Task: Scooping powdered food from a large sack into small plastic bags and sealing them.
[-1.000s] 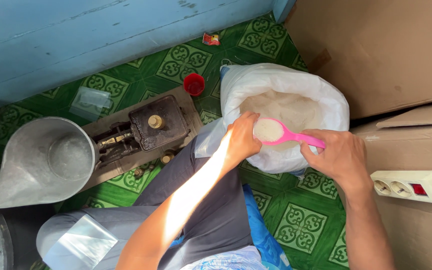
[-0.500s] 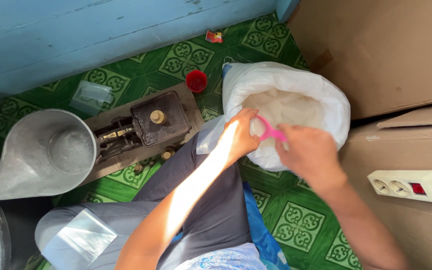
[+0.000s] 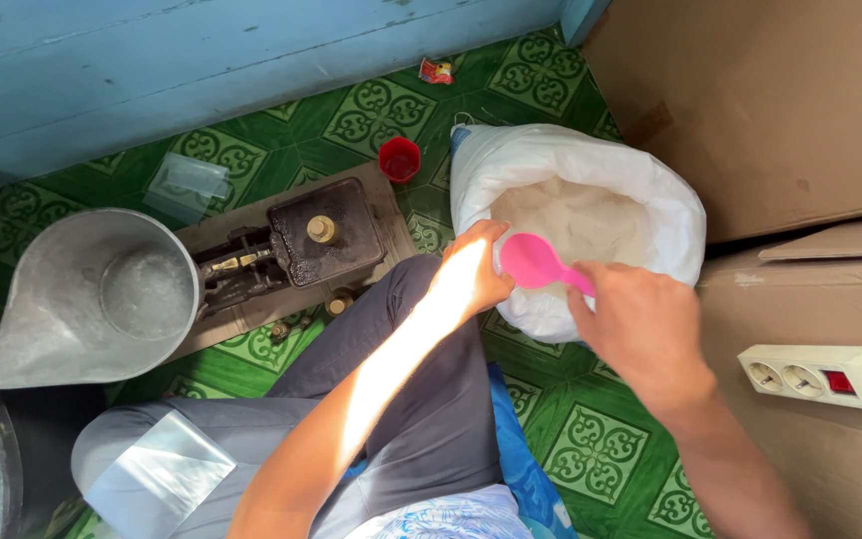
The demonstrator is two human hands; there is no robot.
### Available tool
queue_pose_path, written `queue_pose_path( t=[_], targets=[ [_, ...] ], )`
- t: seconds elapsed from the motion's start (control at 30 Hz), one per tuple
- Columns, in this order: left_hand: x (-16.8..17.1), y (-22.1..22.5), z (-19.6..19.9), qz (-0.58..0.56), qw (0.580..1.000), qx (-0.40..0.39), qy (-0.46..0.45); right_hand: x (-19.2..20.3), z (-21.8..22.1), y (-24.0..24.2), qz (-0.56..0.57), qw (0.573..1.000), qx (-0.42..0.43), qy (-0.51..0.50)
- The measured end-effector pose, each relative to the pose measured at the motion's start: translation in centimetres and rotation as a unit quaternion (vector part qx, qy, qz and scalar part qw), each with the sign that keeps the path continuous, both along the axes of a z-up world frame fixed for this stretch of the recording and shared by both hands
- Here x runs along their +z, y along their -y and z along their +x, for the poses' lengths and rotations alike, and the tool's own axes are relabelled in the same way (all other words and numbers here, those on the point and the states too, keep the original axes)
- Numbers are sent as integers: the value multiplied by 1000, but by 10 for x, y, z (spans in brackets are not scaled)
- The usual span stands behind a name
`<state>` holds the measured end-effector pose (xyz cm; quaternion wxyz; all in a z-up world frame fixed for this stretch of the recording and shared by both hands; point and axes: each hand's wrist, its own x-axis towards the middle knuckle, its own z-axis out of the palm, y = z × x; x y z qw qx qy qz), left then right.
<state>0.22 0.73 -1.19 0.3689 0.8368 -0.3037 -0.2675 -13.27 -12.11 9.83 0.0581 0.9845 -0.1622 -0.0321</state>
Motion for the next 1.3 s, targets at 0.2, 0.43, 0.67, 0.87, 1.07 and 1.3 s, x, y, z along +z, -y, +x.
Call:
queue_pose_path(
  t=[0.2,0.43,0.67,0.87,1.07,1.3],
  targets=[
    [-25,-3,-9,-114,989,45,84,33,-4,11,128,980,-153,6],
    [-17,-12,-2,-116,990,38,72,5,-18,44,160,957,-242,26],
    [25,-14,10,51,998,-11,-44,-90,-15,36,227,928,-295,-21],
    [30,-16,6,53,998,22,-30,-165,15,18,264,929,-258,-31],
    [36,-24,-2,18,999,42,-5,-193,61,11,306,924,-230,7],
    [25,-25,-4,-4,998,67,-13,-179,51,27,282,939,-195,24]
  ],
)
